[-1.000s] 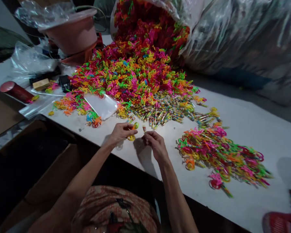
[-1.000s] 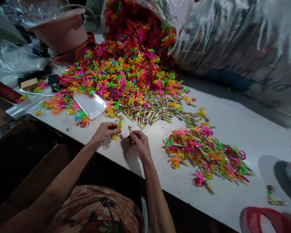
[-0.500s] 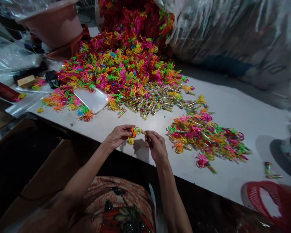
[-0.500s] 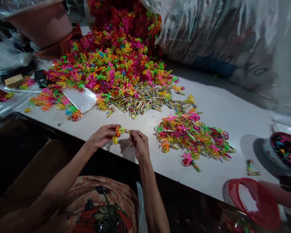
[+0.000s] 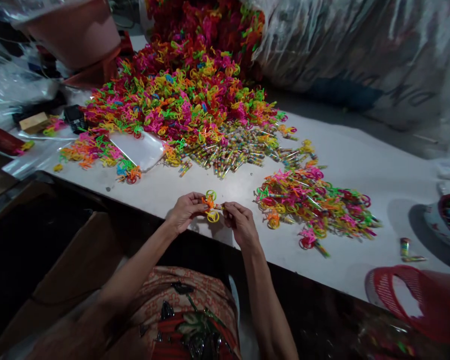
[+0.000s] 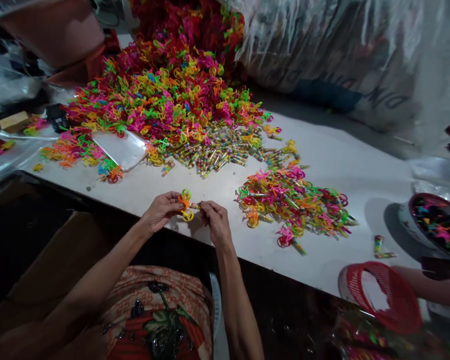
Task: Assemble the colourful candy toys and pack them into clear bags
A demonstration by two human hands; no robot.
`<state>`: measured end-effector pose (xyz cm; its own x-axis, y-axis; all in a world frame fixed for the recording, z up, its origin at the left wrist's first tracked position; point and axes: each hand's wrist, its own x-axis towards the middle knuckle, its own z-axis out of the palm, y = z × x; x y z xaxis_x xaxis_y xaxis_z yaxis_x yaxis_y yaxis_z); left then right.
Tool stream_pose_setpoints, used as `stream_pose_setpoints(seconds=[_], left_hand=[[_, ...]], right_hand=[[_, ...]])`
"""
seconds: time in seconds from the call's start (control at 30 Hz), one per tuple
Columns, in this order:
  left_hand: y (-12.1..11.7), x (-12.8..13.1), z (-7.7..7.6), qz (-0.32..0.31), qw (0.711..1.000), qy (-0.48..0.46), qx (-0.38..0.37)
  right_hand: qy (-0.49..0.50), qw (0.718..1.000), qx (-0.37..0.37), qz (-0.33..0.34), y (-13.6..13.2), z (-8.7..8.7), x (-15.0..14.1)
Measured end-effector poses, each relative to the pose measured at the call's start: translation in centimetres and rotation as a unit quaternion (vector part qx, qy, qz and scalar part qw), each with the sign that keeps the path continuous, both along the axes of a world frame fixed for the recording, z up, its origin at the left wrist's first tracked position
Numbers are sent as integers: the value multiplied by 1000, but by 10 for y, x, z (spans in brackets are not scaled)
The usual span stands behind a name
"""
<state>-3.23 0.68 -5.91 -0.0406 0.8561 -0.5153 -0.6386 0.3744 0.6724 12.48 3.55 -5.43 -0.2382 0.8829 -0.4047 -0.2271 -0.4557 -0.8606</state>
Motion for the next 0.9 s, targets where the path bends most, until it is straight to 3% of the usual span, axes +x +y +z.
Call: stream_pose_setpoints(seconds=[0.33, 0.63, 0.8, 0.9], left_hand=[[-3, 2, -2, -9, 1000, 6, 17], [-1, 15, -2, 38, 989, 122, 73], [-1, 24, 6, -50, 993, 72, 73], [-4, 27, 10, -52, 992, 78, 89]], right_hand=[[44, 991, -57, 117, 11, -9, 10], [-60, 992, 112, 15, -7, -3, 15], [-38, 995, 76, 53, -7, -2, 31], [-56, 993, 94, 35, -9, 4, 36]])
